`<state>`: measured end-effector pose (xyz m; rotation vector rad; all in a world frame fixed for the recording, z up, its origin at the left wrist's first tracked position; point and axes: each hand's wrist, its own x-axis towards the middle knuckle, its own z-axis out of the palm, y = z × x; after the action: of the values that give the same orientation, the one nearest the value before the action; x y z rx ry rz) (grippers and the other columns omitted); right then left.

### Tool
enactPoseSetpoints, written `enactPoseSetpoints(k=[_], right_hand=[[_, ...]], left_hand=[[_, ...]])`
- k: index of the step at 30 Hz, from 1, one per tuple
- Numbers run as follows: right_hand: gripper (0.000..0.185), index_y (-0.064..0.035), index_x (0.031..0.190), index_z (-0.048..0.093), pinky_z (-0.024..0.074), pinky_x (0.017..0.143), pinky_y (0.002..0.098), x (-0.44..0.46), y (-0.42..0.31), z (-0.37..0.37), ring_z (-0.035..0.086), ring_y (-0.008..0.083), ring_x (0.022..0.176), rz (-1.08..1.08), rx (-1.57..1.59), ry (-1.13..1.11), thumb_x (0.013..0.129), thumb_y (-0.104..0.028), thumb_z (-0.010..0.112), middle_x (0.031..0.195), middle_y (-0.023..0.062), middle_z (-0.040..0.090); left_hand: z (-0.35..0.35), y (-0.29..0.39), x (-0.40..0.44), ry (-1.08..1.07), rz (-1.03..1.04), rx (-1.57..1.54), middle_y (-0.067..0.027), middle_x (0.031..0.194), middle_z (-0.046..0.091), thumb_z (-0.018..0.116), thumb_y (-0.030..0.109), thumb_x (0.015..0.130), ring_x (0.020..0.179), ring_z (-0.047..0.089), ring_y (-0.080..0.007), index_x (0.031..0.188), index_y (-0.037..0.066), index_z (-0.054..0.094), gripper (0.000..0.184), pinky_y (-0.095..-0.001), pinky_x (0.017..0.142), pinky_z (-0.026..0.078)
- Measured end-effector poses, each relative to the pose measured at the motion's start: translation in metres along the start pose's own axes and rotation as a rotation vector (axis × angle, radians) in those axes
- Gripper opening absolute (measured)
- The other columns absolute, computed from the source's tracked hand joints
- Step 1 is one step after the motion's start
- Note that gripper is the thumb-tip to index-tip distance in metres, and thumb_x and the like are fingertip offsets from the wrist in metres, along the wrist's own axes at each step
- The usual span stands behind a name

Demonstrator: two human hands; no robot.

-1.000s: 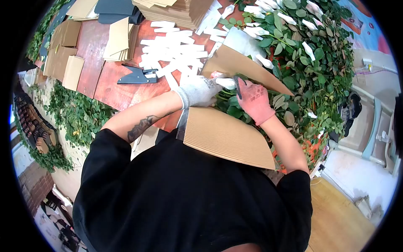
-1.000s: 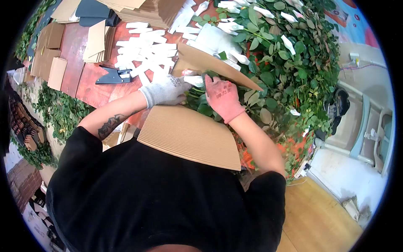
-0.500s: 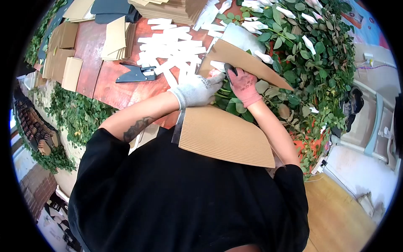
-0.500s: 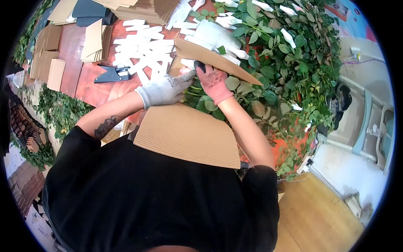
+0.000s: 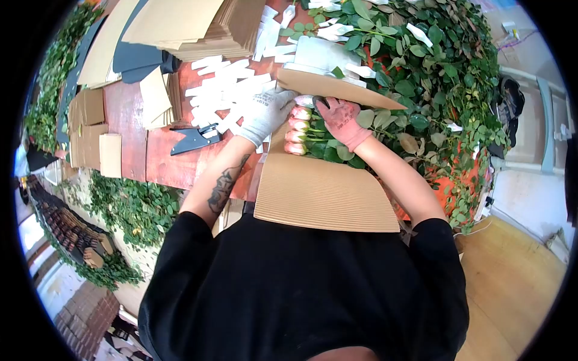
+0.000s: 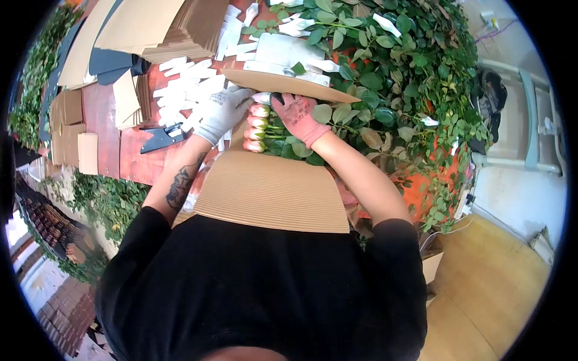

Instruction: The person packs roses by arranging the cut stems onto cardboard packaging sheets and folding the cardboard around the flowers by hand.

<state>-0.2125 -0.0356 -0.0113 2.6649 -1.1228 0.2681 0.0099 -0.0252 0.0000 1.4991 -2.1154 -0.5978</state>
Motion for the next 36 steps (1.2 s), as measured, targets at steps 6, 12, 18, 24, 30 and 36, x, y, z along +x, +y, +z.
enactPoseSetpoints(k=[6,12,18,24,30,36], right_hand=[[0.026,-0.0171,0.105,0.062,0.0461,0.081,0.0462,-0.003,-0.001,0.016,0.057,0.0303,0.099,0.131,0.072,0.1,0.081,-0.025,0.056,0.109,0.0099,0.057],[0.03,-0.0118,0.107,0.061,0.0425,0.086,0.0471,-0.005,-0.005,0.022,0.053,0.0306,0.106,0.136,0.109,0.016,0.078,-0.015,0.056,0.115,0.0091,0.056],[0.03,-0.0168,0.116,0.056,0.0429,0.083,0.0535,-0.007,-0.001,0.019,0.051,0.0382,0.108,0.101,0.24,-0.054,0.088,-0.023,0.047,0.125,0.0162,0.05],[0.034,-0.0187,0.12,0.052,0.0421,0.079,0.0601,-0.007,-0.003,0.03,0.049,0.0451,0.108,0.059,0.192,-0.094,0.087,-0.019,0.045,0.123,0.0204,0.049],[0.036,-0.023,0.121,0.054,0.0432,0.087,0.0469,-0.003,-0.007,0.008,0.048,0.0325,0.114,0.1,-0.005,-0.25,0.086,-0.021,0.044,0.132,0.013,0.045],[0.026,-0.0159,0.107,0.056,0.043,0.074,0.0508,-0.002,-0.009,0.033,0.055,0.0305,0.095,0.059,0.121,0.065,0.082,-0.019,0.049,0.104,0.0121,0.055]], left_hand=[[0.01,0.011,0.001,0.013,-0.06,0.016,-0.0143,0.102,0.062,0.05,0.016,0.085,0.086,0.062,-0.0336,0.109,0.014,0.063,0.027,-0.0422,0.074,0.049],[0.0,-0.003,-0.003,-0.005,-0.074,0.104,-0.0167,0.094,0.062,0.055,0.017,0.083,0.081,0.061,-0.0332,0.102,0.011,0.063,0.021,-0.0438,0.07,0.048],[-0.031,-0.021,-0.008,0.024,-0.049,0.23,-0.0141,0.087,0.062,0.055,0.018,0.083,0.082,0.061,-0.0321,0.092,0.008,0.063,0.015,-0.0423,0.071,0.047],[-0.098,-0.003,-0.023,-0.162,-0.22,0.328,-0.0148,0.107,0.064,0.052,0.011,0.084,0.095,0.063,-0.0301,0.11,0.006,0.063,0.028,-0.0378,0.082,0.05],[-0.021,0.042,-0.025,-0.37,0.251,0.116,-0.013,0.13,0.052,0.054,0.021,0.081,0.093,0.063,-0.0296,0.122,0.007,0.054,0.043,-0.0376,0.079,0.05],[-0.033,0.054,-0.016,-0.624,0.094,0.125,-0.0203,0.135,0.045,0.056,0.028,0.084,0.106,0.057,-0.0342,0.123,0.003,0.051,0.046,-0.041,0.086,0.047]])
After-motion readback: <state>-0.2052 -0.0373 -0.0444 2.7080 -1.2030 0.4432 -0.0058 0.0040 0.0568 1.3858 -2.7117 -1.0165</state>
